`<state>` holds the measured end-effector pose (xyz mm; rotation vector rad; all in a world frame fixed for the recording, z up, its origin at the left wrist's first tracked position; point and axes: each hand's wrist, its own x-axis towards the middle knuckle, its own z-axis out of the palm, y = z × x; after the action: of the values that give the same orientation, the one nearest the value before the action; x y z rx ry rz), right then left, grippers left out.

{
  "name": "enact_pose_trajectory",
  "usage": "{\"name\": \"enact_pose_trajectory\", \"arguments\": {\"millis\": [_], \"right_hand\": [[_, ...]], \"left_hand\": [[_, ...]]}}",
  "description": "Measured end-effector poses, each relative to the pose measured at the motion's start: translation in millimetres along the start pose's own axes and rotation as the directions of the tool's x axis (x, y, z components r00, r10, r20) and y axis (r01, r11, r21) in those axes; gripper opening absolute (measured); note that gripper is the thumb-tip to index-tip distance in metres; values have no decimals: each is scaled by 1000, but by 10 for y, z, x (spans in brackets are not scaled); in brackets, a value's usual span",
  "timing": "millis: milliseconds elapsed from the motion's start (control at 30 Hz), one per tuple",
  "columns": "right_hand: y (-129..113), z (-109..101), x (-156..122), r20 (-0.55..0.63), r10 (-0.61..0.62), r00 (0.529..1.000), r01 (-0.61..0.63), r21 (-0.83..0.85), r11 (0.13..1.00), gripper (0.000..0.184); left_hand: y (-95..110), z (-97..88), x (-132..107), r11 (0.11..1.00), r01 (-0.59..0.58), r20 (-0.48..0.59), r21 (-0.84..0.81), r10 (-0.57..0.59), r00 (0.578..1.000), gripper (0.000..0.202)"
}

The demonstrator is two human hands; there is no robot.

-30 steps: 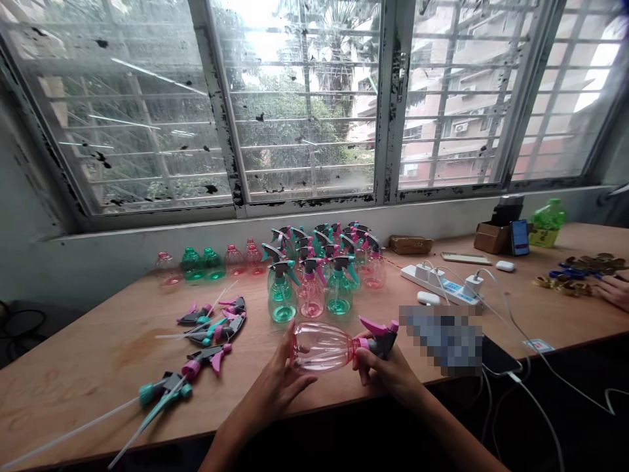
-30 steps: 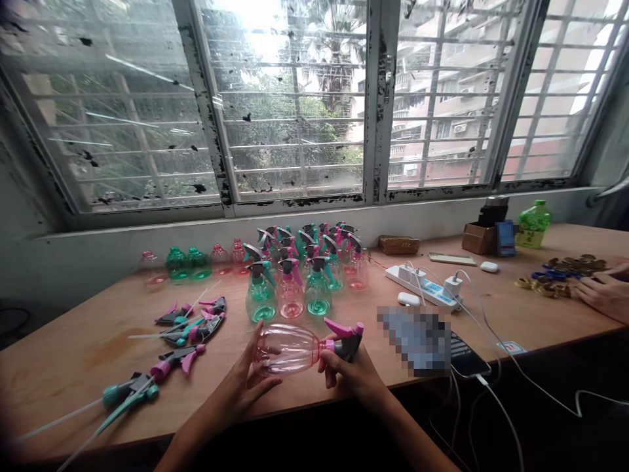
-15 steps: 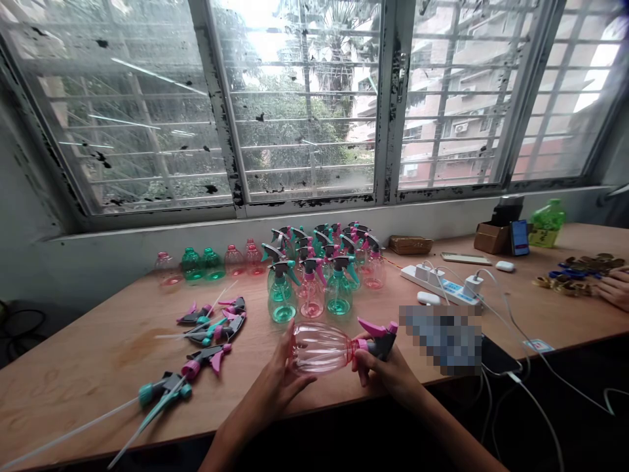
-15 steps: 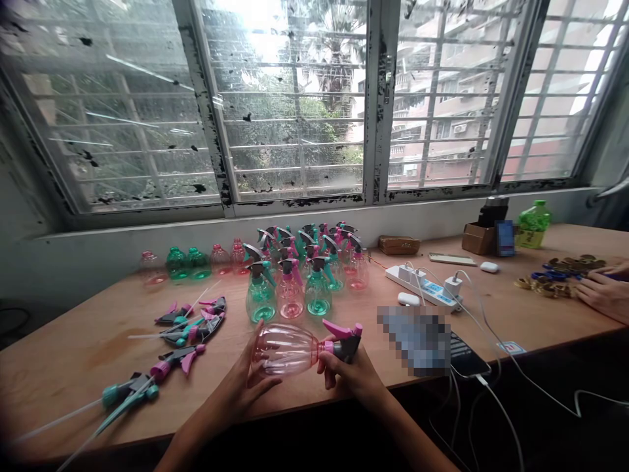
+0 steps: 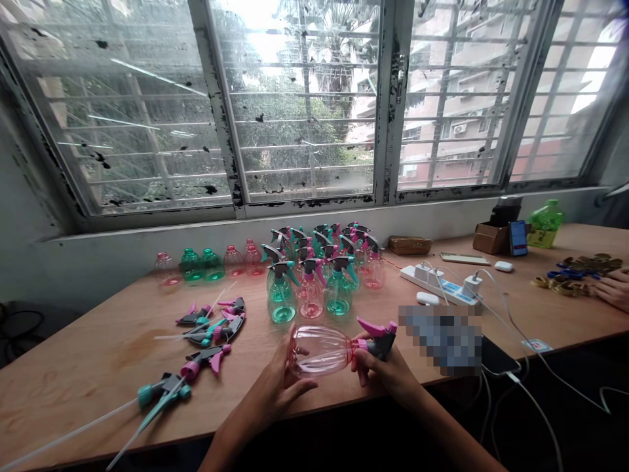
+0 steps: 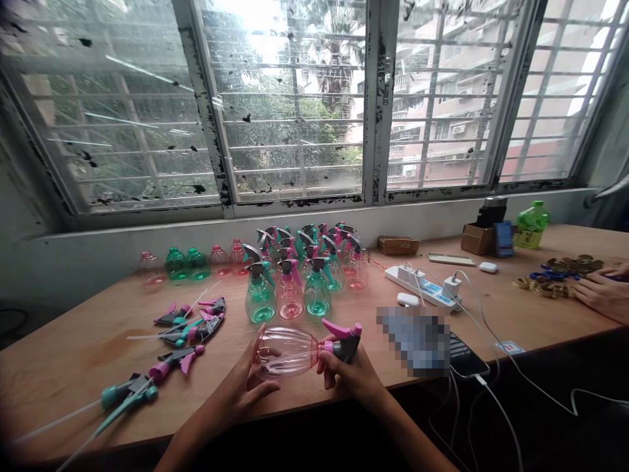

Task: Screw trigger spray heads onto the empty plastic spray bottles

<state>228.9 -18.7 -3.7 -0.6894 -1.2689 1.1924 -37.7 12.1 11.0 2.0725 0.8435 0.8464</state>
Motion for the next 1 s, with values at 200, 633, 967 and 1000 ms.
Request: {"name": "enact_pose_trajectory", "arguments": {"millis": [200,633,967,1000], "right_hand": [[12,-8,-5,0,2,1000,-2,-10,1000,30],[3,3,6,-36,-11,999,11,-6,1000,36],[9,18,-13,-42,7,999,-9,-44,999,35],[13,16,-11,-42,6,999,-8,-44,999,35]], "left_hand": [[-16,-1,17,998,-55,-22,-25,54,998,104],[16,-12,-8,989,-70,-39,128,76,996,97],[44,-20,-26,995,-29,-23,100,31,999,104],[64,-25,-28,994,-21,-25,107,24,999,104]]}}
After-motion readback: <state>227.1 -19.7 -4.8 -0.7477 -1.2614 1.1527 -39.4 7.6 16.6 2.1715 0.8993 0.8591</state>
